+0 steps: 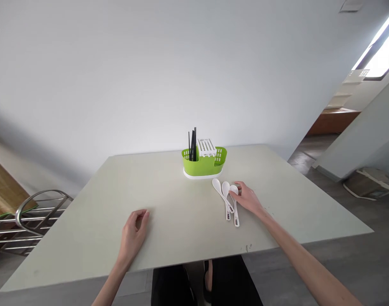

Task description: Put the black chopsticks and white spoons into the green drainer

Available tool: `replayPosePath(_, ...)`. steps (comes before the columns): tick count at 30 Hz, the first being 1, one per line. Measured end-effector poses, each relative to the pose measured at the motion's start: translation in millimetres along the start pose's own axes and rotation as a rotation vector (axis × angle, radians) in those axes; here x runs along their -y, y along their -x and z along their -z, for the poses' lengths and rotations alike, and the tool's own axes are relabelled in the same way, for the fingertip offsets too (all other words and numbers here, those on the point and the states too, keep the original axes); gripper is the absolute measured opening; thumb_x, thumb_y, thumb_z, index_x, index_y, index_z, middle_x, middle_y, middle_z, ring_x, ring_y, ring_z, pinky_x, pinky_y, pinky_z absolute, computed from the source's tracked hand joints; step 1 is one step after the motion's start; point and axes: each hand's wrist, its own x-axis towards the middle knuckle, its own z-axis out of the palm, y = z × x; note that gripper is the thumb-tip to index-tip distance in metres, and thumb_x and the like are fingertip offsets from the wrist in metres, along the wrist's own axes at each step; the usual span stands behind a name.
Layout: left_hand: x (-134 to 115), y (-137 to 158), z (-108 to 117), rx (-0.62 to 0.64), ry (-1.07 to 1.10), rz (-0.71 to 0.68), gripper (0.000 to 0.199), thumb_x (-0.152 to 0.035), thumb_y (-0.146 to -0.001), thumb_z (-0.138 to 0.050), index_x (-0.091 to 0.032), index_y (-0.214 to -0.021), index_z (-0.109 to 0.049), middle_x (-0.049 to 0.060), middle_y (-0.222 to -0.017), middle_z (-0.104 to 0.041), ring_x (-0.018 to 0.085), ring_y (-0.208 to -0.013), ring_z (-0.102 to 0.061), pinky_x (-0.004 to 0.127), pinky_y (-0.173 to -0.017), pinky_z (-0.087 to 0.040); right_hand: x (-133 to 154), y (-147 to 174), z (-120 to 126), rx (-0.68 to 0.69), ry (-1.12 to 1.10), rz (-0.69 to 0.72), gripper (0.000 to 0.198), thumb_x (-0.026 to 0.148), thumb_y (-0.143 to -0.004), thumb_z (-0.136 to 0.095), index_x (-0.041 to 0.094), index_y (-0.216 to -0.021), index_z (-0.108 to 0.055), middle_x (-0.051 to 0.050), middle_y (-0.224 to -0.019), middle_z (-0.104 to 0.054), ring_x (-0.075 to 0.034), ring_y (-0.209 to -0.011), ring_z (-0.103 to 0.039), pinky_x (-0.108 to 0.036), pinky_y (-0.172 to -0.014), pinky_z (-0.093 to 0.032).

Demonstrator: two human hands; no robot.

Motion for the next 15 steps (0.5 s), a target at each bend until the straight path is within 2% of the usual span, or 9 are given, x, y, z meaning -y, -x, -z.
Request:
replayPosePath(7, 4, 3, 1, 0.015, 0.002, -0.02, 0.04, -0.062, -0.097, -0.051, -0.026, -0.102, -0.069, 0.007, -0.108, -0.074, 0.027, -0.097, -0.068, 0.034, -0.071, -0.053, -3, 1, 1, 0.01, -0.087, 0.042, 0.034, 0.048, -0.086, -0.06, 0.023, -0.105, -0.073, -0.006, -0.096, -0.077, -0.024, -0.088, -0.071, -0.035, -0.079, -0.052)
replayPosePath(11, 7, 3, 1, 0.03, -0.016, -0.041, 0.039, -0.06, -0.098, -0.049, -0.026, -0.101, -0.068, 0.007, -0.106, -0.073, 0.026, -0.093, -0.067, 0.034, -0.07, -0.052, -4, 4, 8, -0.006, -0.139, 0.035, 0.037, 0.055, -0.083, -0.061, 0.024, -0.095, -0.077, -0.004, -0.083, -0.077, -0.023, -0.072, -0.068, -0.034, -0.071, -0.052)
replayPosePath(15, 7, 2, 1, 0.033, -0.03, -0.06, 0.04, -0.06, -0.098, -0.048, -0.026, -0.099, -0.068, 0.007, -0.105, -0.073, 0.026, -0.095, -0.067, 0.035, -0.073, -0.052, -6, 2, 31, -0.015, -0.191, 0.005, 0.045, 0.063, -0.083, -0.061, 0.023, -0.094, -0.078, -0.001, -0.063, -0.069, -0.019, -0.05, -0.059, -0.033, -0.06, -0.049)
